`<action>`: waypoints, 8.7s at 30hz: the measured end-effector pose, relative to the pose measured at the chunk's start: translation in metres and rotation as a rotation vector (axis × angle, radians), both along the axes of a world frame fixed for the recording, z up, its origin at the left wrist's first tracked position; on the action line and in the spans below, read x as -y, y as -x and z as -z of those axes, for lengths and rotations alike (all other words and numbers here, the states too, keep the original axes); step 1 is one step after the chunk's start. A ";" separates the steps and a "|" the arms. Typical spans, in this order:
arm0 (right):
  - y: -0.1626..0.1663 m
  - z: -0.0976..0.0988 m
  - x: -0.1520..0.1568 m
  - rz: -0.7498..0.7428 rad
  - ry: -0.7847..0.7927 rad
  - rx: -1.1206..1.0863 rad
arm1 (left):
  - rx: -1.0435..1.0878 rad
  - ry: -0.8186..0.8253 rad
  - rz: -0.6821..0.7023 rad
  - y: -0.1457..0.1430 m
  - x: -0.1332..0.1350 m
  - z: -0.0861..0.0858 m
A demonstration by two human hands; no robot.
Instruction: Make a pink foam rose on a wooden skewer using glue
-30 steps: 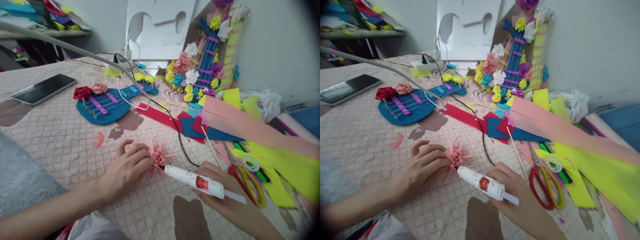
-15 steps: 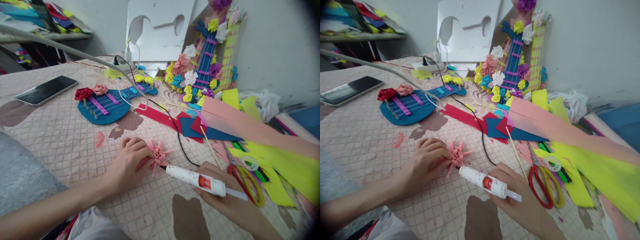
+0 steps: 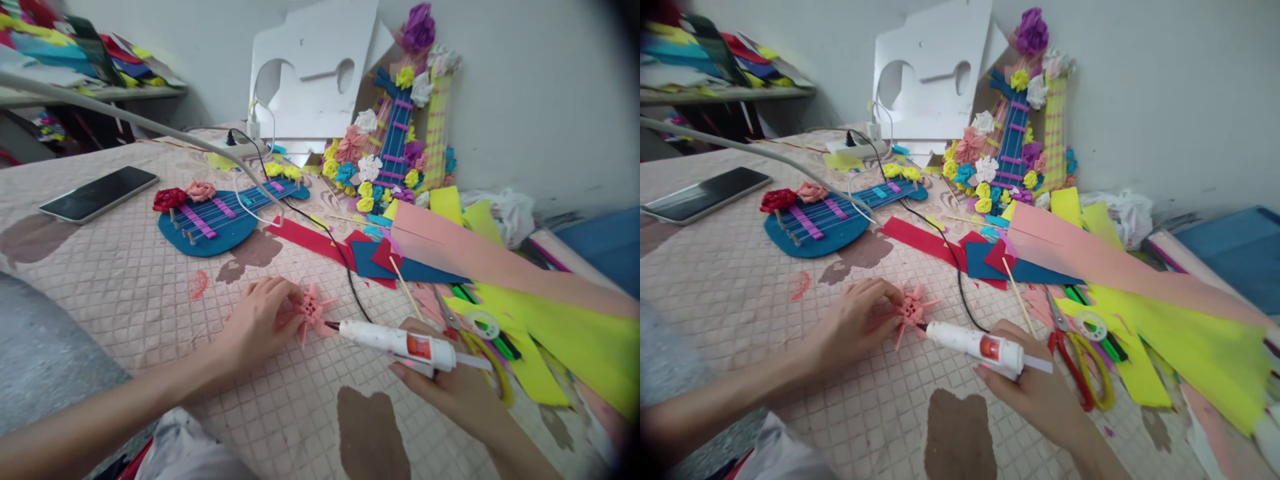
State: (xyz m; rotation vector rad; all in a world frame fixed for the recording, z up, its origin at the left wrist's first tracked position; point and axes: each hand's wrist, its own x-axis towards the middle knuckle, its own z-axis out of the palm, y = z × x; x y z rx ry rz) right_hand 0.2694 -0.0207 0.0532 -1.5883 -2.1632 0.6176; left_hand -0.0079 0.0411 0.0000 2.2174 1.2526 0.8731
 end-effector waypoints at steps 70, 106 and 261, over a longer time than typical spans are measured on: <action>0.082 0.051 -0.016 -0.262 -0.457 0.032 | 0.050 -0.008 0.002 0.001 0.003 0.002; 0.071 0.053 -0.022 0.266 -0.056 -0.588 | 0.103 -0.046 0.006 0.002 -0.004 0.016; 0.010 0.046 -0.030 -0.060 -0.351 0.089 | -0.136 -0.366 0.613 -0.040 -0.049 -0.022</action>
